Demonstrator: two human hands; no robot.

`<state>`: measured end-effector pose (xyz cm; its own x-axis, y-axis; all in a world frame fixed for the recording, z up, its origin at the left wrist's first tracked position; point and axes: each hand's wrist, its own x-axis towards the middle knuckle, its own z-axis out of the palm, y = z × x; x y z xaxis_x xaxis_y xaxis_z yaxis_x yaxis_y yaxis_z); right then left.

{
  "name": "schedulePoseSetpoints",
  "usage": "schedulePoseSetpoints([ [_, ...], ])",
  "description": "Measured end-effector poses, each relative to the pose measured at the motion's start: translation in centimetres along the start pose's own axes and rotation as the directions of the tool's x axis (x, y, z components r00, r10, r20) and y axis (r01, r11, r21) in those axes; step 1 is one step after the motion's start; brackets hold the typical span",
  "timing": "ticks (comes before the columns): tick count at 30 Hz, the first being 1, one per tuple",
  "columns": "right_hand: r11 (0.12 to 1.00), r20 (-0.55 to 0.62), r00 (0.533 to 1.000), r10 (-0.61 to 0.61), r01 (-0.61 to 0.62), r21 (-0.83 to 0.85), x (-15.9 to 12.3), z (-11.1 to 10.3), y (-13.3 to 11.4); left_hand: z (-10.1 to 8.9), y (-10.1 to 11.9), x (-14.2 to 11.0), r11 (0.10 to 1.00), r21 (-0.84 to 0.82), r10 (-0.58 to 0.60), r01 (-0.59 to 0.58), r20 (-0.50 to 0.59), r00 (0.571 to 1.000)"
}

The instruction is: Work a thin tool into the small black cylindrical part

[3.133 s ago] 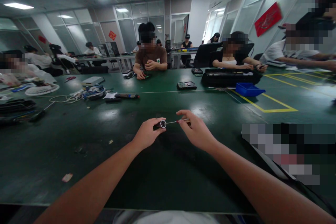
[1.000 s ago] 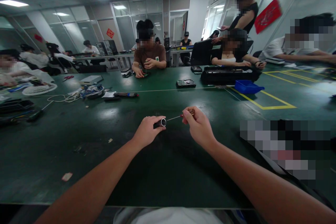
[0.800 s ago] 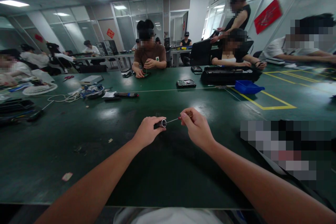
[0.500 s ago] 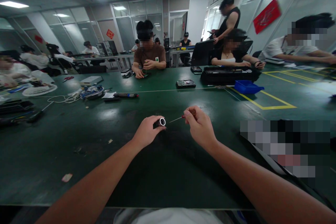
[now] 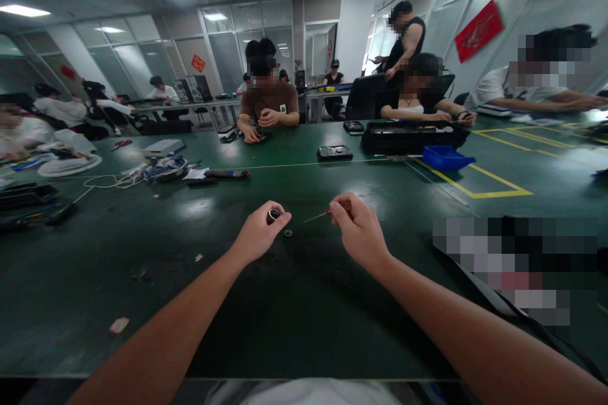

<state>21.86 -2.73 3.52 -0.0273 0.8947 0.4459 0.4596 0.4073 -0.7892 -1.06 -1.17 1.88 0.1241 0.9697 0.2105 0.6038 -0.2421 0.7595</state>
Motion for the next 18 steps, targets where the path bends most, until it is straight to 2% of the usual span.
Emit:
schedulePoseSetpoints([
  [4,1.000,0.011,1.000,0.005,-0.005,-0.006,0.0,0.1,0.0,-0.2,-0.1,-0.2,0.957,0.273,0.061,-0.096,0.134,0.989],
  [9,1.000,0.026,1.000,0.003,-0.003,0.004,-0.1,0.2,-0.1,0.4,-1.1,-0.1,0.879,0.448,0.041,-0.162,0.268,0.963],
  [14,1.000,0.036,0.999,-0.009,0.009,0.001,-0.1,0.3,-0.1,0.5,-1.0,-0.2,0.847,0.504,0.038,-0.169,0.260,0.965],
  [18,1.000,0.042,0.999,0.003,-0.003,0.001,-0.1,0.2,-0.1,0.2,-0.7,-0.2,0.898,0.430,-0.003,-0.095,0.222,0.975],
])
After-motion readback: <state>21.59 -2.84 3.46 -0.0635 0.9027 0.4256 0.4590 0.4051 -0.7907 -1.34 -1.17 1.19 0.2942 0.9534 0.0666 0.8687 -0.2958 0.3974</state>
